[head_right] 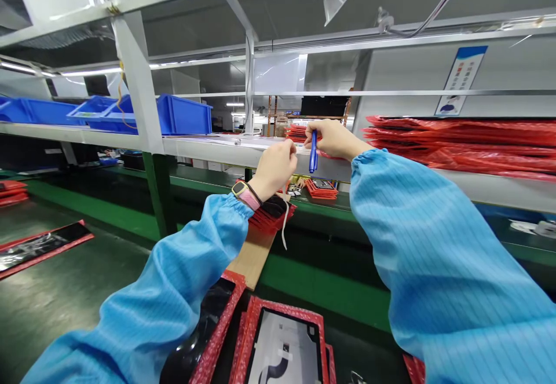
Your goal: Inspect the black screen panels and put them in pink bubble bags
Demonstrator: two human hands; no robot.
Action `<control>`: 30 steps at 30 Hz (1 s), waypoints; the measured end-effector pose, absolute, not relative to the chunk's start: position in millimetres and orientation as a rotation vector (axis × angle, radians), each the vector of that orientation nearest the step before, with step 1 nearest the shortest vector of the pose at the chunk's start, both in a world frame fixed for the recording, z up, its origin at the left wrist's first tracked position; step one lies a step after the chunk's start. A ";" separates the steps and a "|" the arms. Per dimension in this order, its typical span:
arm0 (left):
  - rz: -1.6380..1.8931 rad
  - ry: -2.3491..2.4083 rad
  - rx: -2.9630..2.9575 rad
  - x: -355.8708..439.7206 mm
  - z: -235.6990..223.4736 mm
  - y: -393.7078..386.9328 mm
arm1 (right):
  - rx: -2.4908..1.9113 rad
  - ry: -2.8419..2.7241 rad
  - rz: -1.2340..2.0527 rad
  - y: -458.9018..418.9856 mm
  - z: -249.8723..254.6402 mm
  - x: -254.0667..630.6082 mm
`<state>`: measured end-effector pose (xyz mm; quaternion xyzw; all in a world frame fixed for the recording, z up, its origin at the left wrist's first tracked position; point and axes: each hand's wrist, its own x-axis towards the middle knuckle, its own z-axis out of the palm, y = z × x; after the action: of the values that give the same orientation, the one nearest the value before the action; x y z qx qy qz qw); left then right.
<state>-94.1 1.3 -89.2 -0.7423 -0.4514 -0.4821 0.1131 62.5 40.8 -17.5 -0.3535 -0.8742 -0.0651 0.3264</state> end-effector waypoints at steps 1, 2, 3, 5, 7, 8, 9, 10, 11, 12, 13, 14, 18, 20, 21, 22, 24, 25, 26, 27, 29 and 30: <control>-1.461 -1.334 -2.186 -96.8 -85.4 2.3 | -0.921 -2.281 -0.163 41.4 -17.3 62.7; -1.513 -1.346 -2.200 -99.5 -82.2 3.7 | -0.912 -2.275 -0.151 41.7 -17.3 62.8; -1.567 -1.362 -2.220 -102.2 -80.1 5.3 | -0.901 -2.273 -0.133 41.6 -17.4 62.9; -1.671 -1.404 -2.290 -106.8 -79.3 8.6 | -0.871 -2.280 -0.088 39.9 -18.3 62.6; -1.769 -1.453 -2.381 -109.6 -82.7 11.3 | -0.837 -2.291 -0.051 36.7 -20.1 61.4; -1.819 -1.478 -2.418 -110.2 -85.5 12.2 | -0.821 -2.298 -0.040 34.7 -21.2 60.3; -1.871 -1.503 -2.442 -110.2 -88.5 12.8 | -0.805 -2.303 -0.034 32.6 -22.4 58.9; -1.923 -1.525 -2.453 -109.7 -91.7 13.2 | -0.791 -2.308 -0.034 30.4 -23.6 57.1; -1.971 -1.544 -2.451 -109.0 -94.8 13.6 | -0.778 -2.311 -0.038 28.3 -24.8 55.1; -2.012 -1.560 -2.440 -108.2 -97.8 14.0 | -0.769 -2.312 -0.049 26.3 -25.8 52.8; -2.043 -1.572 -2.425 -107.5 -100.5 14.6 | -0.762 -2.310 -0.065 24.3 -26.6 50.4; -2.063 -1.581 -2.406 -107.0 -102.9 15.5 | -0.757 -2.304 -0.085 22.4 -27.1 48.1; -2.025 -1.586 -2.311 -109.3 -109.4 20.2 | -0.745 -2.265 -0.144 15.7 -27.6 41.9; -1.958 -1.590 -2.259 -113.0 -110.6 22.1 | -0.738 -2.249 -0.154 13.9 -27.8 41.5; -1.924 -1.597 -2.239 -115.1 -110.7 22.7 | -0.733 -2.243 -0.156 13.5 -28.2 42.0; -1.893 -1.605 -2.224 -117.2 -110.6 23.1 | -0.723 -2.237 -0.158 13.2 -28.8 42.7; -1.845 -1.621 -2.207 -120.6 -110.1 22.8 | -0.693 -2.218 -0.155 12.0 -30.8 44.6; -1.824 -1.634 -2.194 -121.7 -110.1 22.1 | -0.678 -2.203 -0.152 10.6 -32.1 45.8; -1.792 -1.655 -2.174 -122.5 -110.6 21.0 | -0.663 -2.179 -0.142 8.0 -33.6 47.1; -1.751 -1.679 -2.153 -122.8 -111.9 19.5 | -0.649 -2.148 -0.128 4.1 -35.5 48.5; -1.660 -1.735 -2.130 -122.8 -118.5 16.0 | -0.631 -2.070 -0.099 -9.0 -40.3 51.8; -1.621 -1.762 -2.133 -122.7 -124.5 14.2 | -0.622 -2.022 -0.081 -18.3 -43.4 53.8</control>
<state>-122.7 14.2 -124.5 -0.6648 -0.5492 -0.5054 -0.0325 53.8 -18.3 -43.4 -0.2561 -0.8324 -0.0335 0.4902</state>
